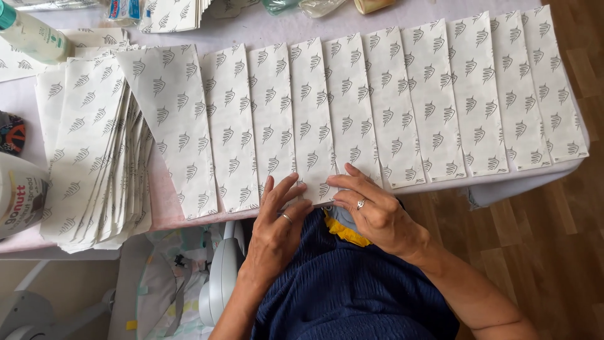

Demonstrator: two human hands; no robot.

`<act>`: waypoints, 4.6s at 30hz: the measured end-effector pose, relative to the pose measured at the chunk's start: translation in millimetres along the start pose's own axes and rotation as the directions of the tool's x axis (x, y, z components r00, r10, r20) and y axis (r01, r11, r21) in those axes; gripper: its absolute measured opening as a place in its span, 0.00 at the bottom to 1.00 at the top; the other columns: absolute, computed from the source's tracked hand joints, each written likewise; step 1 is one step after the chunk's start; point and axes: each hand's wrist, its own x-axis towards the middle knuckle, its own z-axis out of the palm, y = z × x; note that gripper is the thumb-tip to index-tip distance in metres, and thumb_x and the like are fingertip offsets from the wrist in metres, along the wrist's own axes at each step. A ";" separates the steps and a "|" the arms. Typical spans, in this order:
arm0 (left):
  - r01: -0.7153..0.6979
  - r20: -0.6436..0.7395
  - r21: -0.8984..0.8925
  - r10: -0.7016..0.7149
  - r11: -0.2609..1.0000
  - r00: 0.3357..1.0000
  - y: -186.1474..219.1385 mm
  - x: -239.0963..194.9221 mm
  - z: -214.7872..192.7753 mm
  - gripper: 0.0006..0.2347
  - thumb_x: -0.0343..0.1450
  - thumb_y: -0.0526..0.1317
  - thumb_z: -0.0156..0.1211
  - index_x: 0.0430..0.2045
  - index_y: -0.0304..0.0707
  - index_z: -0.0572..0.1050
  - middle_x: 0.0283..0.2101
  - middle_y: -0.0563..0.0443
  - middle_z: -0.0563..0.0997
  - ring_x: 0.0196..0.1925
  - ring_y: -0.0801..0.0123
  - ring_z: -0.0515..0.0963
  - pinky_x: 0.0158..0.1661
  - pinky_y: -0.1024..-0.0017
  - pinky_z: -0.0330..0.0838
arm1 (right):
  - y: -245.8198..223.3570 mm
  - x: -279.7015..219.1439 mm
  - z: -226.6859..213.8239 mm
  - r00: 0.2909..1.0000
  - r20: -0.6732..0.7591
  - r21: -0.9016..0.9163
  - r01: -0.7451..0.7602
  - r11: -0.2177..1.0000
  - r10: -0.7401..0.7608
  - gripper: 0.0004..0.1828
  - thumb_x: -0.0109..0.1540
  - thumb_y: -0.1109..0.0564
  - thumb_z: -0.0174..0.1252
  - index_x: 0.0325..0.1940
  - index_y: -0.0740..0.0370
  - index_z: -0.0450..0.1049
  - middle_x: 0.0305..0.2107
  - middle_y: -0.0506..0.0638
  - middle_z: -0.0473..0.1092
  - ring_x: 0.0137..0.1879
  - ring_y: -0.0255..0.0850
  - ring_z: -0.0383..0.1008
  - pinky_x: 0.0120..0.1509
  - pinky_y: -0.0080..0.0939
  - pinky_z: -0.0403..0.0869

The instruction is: Laying out paper strips in a fan pattern, applying glue to the edges, and folding them into stacks.

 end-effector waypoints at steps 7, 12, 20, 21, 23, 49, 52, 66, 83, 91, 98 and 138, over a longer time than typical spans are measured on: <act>0.238 -0.155 0.070 -0.225 0.969 0.962 13.4 15.7 12.6 0.04 0.66 0.30 0.70 0.23 0.30 0.79 0.40 0.46 0.82 0.56 0.54 0.82 0.67 0.50 0.63 | -1.2 8.9 10.4 0.964 -0.109 0.090 -0.234 0.968 0.243 0.07 0.59 0.69 0.64 0.27 0.70 0.75 0.39 0.56 0.78 0.48 0.51 0.82 0.73 0.56 0.66; 0.434 -0.170 -0.066 -0.439 0.898 0.882 11.7 21.4 16.4 0.07 0.60 0.26 0.72 0.21 0.31 0.76 0.37 0.44 0.79 0.51 0.46 0.83 0.67 0.48 0.65 | 4.9 13.4 7.2 0.938 -0.063 0.144 -0.329 0.933 0.340 0.11 0.52 0.67 0.71 0.24 0.64 0.73 0.36 0.52 0.77 0.45 0.50 0.83 0.71 0.54 0.69; 0.432 -0.181 -0.071 -0.437 0.899 0.881 27.6 27.1 10.4 0.09 0.62 0.23 0.67 0.29 0.32 0.75 0.39 0.44 0.77 0.53 0.42 0.81 0.68 0.43 0.61 | 3.5 11.1 9.4 0.918 -0.042 0.136 -0.387 0.912 0.395 0.10 0.54 0.66 0.71 0.29 0.64 0.74 0.37 0.52 0.77 0.49 0.50 0.81 0.73 0.56 0.66; 0.429 -0.175 -0.074 -0.435 0.900 0.883 27.8 27.8 9.8 0.08 0.62 0.22 0.66 0.29 0.32 0.75 0.39 0.45 0.78 0.53 0.43 0.81 0.67 0.43 0.61 | 5.3 10.3 5.8 0.911 -0.014 0.139 -0.406 0.903 0.412 0.08 0.55 0.66 0.69 0.29 0.63 0.74 0.37 0.51 0.77 0.49 0.49 0.82 0.73 0.54 0.67; 0.416 -0.180 -0.047 -0.418 0.908 0.891 30.1 28.6 9.9 0.08 0.64 0.21 0.63 0.30 0.31 0.76 0.39 0.44 0.77 0.53 0.43 0.81 0.67 0.44 0.61 | 6.0 11.0 5.6 0.911 -0.013 0.143 -0.406 0.903 0.412 0.07 0.55 0.67 0.69 0.29 0.63 0.75 0.36 0.52 0.77 0.49 0.50 0.82 0.73 0.54 0.66; 0.192 0.016 0.090 -0.194 0.977 0.981 -0.3 -7.8 -49.7 0.16 0.72 0.25 0.59 0.54 0.36 0.67 0.69 0.37 0.63 0.66 0.50 0.77 0.74 0.38 0.53 | -33.1 30.0 50.2 0.996 -0.006 0.073 -0.092 0.993 0.093 0.14 0.61 0.72 0.65 0.50 0.74 0.75 0.53 0.61 0.72 0.61 0.55 0.75 0.77 0.53 0.68; 0.107 -0.103 0.174 -0.090 0.979 0.991 -5.1 -2.7 -46.9 0.10 0.68 0.26 0.66 0.41 0.28 0.77 0.54 0.36 0.79 0.64 0.43 0.76 0.65 0.45 0.65 | -31.8 31.4 51.7 0.985 -0.062 0.045 -0.161 0.986 0.163 0.07 0.59 0.66 0.67 0.41 0.69 0.79 0.47 0.56 0.78 0.56 0.51 0.80 0.72 0.52 0.69; 0.130 -0.095 0.151 -0.117 0.980 0.989 -14.4 -6.0 -46.6 0.02 0.69 0.29 0.67 0.26 0.30 0.80 0.46 0.41 0.83 0.63 0.50 0.77 0.68 0.47 0.61 | -27.0 31.4 50.9 0.983 -0.030 0.051 -0.180 0.982 0.181 0.05 0.63 0.66 0.61 0.32 0.69 0.77 0.44 0.54 0.78 0.54 0.48 0.80 0.75 0.53 0.65; 0.378 -0.281 0.010 -0.360 0.926 0.889 -2.4 4.0 -28.4 0.09 0.64 0.27 0.68 0.28 0.36 0.72 0.45 0.46 0.76 0.53 0.48 0.81 0.67 0.47 0.65 | -22.9 52.3 52.2 0.940 0.009 0.134 -0.339 0.931 0.341 0.10 0.53 0.68 0.71 0.33 0.66 0.75 0.38 0.55 0.76 0.47 0.52 0.81 0.74 0.58 0.64; 0.328 -0.360 0.141 -0.261 0.934 0.896 1.7 -0.2 -12.8 0.06 0.71 0.25 0.57 0.33 0.35 0.69 0.45 0.44 0.74 0.52 0.48 0.81 0.63 0.49 0.69 | -23.5 50.0 45.8 0.926 0.067 0.149 -0.378 0.914 0.372 0.07 0.55 0.70 0.67 0.34 0.64 0.79 0.37 0.51 0.77 0.48 0.50 0.82 0.74 0.56 0.65; 0.324 -0.410 0.212 -0.217 0.922 0.886 -6.3 -10.1 4.4 0.14 0.69 0.33 0.68 0.43 0.33 0.70 0.51 0.40 0.71 0.56 0.46 0.78 0.60 0.50 0.72 | -26.2 51.0 42.6 0.926 0.056 0.142 -0.377 0.915 0.373 0.06 0.57 0.68 0.67 0.36 0.64 0.78 0.38 0.52 0.77 0.50 0.49 0.81 0.74 0.53 0.65; 0.329 -0.257 0.060 -0.304 0.942 0.917 -28.4 -13.0 -86.3 0.06 0.68 0.30 0.67 0.22 0.32 0.75 0.45 0.46 0.80 0.55 0.53 0.81 0.65 0.52 0.67 | -47.5 74.1 98.3 0.974 0.011 0.120 -0.224 0.967 0.225 0.10 0.59 0.68 0.66 0.26 0.67 0.71 0.40 0.54 0.76 0.47 0.50 0.82 0.73 0.56 0.68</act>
